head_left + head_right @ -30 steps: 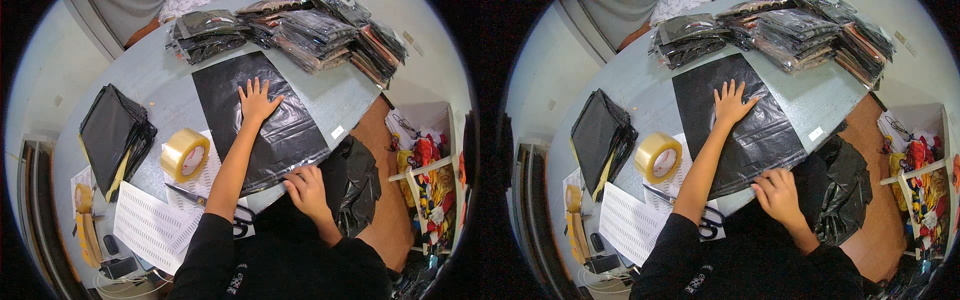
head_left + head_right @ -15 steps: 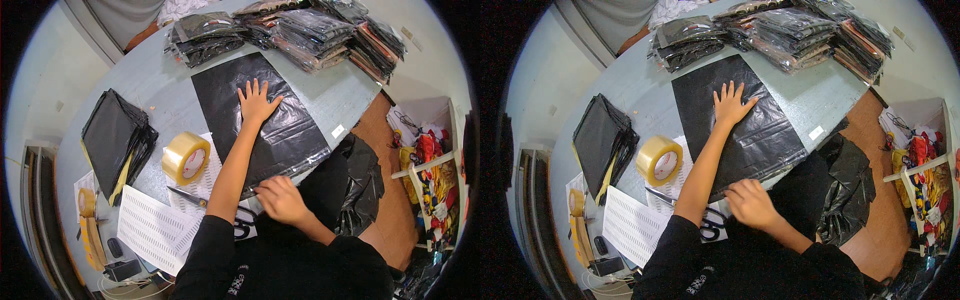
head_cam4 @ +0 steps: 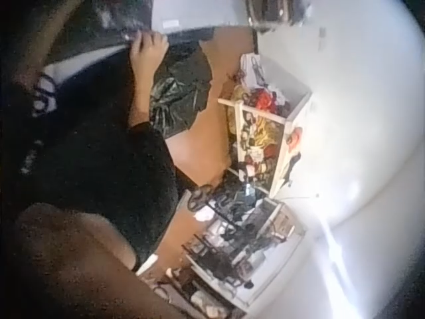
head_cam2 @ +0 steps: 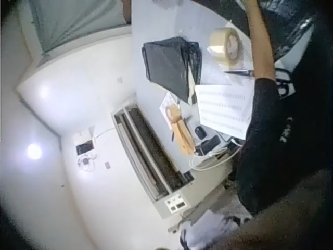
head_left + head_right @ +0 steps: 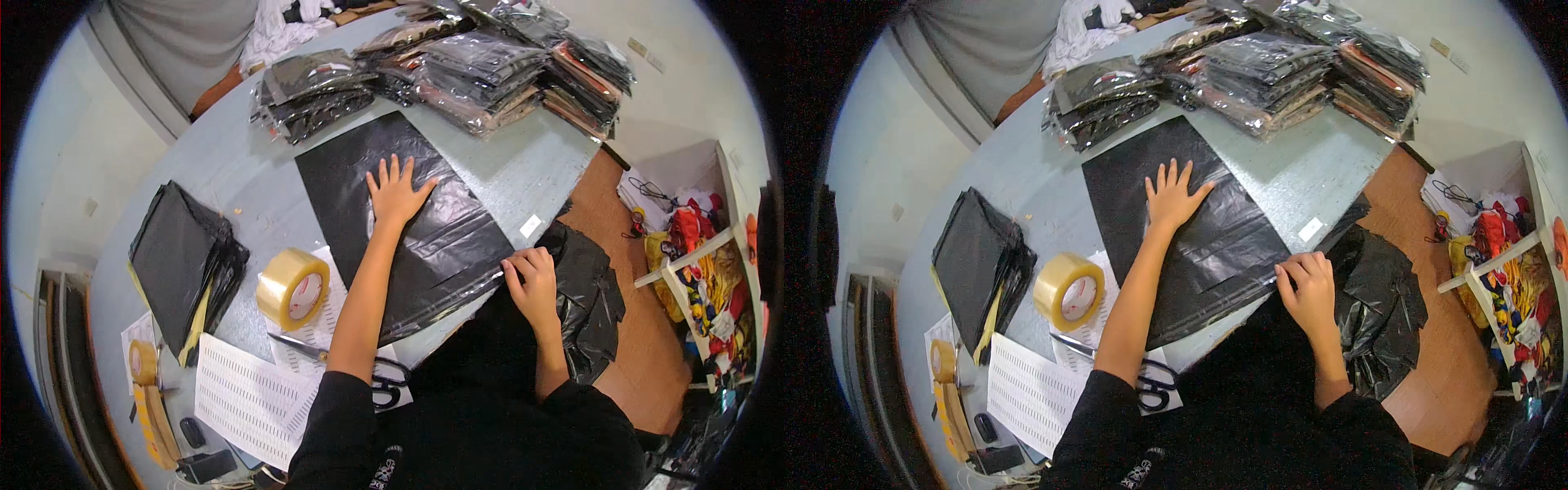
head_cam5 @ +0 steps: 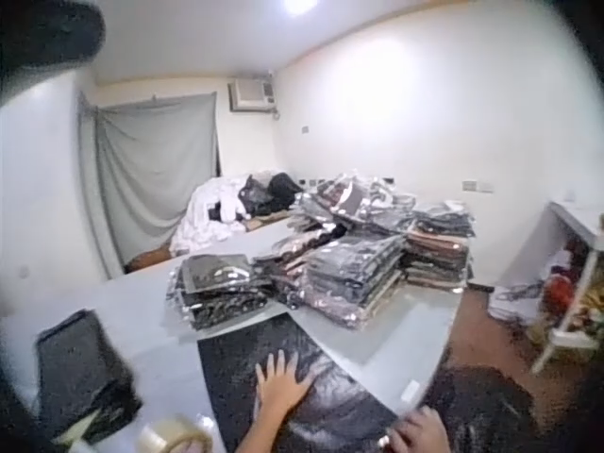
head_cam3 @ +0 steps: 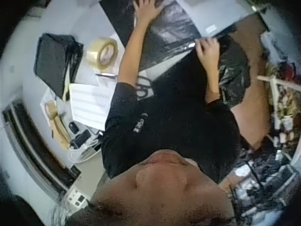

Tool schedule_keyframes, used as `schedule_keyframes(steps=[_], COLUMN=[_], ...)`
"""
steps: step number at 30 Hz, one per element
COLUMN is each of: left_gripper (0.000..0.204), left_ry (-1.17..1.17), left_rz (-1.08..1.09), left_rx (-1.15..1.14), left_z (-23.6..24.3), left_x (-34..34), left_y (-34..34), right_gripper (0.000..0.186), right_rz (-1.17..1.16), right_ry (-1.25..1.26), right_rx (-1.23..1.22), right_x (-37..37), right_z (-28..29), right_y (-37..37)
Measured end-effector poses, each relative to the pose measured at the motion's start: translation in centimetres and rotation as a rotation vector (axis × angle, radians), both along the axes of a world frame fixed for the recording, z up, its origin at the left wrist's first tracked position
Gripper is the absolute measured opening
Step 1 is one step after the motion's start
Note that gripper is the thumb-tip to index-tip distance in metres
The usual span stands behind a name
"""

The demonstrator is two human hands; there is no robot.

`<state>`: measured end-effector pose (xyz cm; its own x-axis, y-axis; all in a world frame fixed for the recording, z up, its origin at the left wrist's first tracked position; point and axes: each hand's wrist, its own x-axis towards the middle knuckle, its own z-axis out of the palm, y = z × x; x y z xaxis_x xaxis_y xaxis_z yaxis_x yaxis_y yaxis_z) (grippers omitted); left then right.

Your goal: Cutting labels, applying tape, and packing t-shirts into plastic shipping bags.

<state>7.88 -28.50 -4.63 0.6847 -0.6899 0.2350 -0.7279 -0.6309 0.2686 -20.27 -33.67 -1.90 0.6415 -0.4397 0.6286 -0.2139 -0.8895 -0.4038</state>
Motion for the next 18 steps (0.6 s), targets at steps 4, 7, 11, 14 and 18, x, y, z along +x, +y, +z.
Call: schedule_keyframes(steps=[4,7,11,14,18], left_gripper=[0.078,0.079,0.079,0.08,0.079], left_ry=[0.02,0.021,0.052,0.047,0.046], left_rz=[-0.007,0.015,0.032,0.047,0.054], left_rx=[0.049,0.091,0.092,0.088,0.091], left_z=[0.4,0.2,0.8,1.0,0.9], left_x=[-0.2,0.2,0.3,0.4,0.5], left_y=[-0.3,0.5,0.1,-0.1,-0.3], right_gripper=[0.007,0.008,0.012,0.016,0.018], right_rz=[-0.041,-0.018,-0.029,0.002,-0.035], right_ry=[-0.095,-0.186,-0.367,-0.493,-0.494], right_rx=[-0.005,-0.009,-0.137,-0.178,-0.261], right_x=[-0.2,1.9,6.4,11.0,18.2], right_z=[-0.5,1.3,5.6,8.8,10.1], right_y=[-2.6,-4.7,-9.1,-12.3,-16.9])
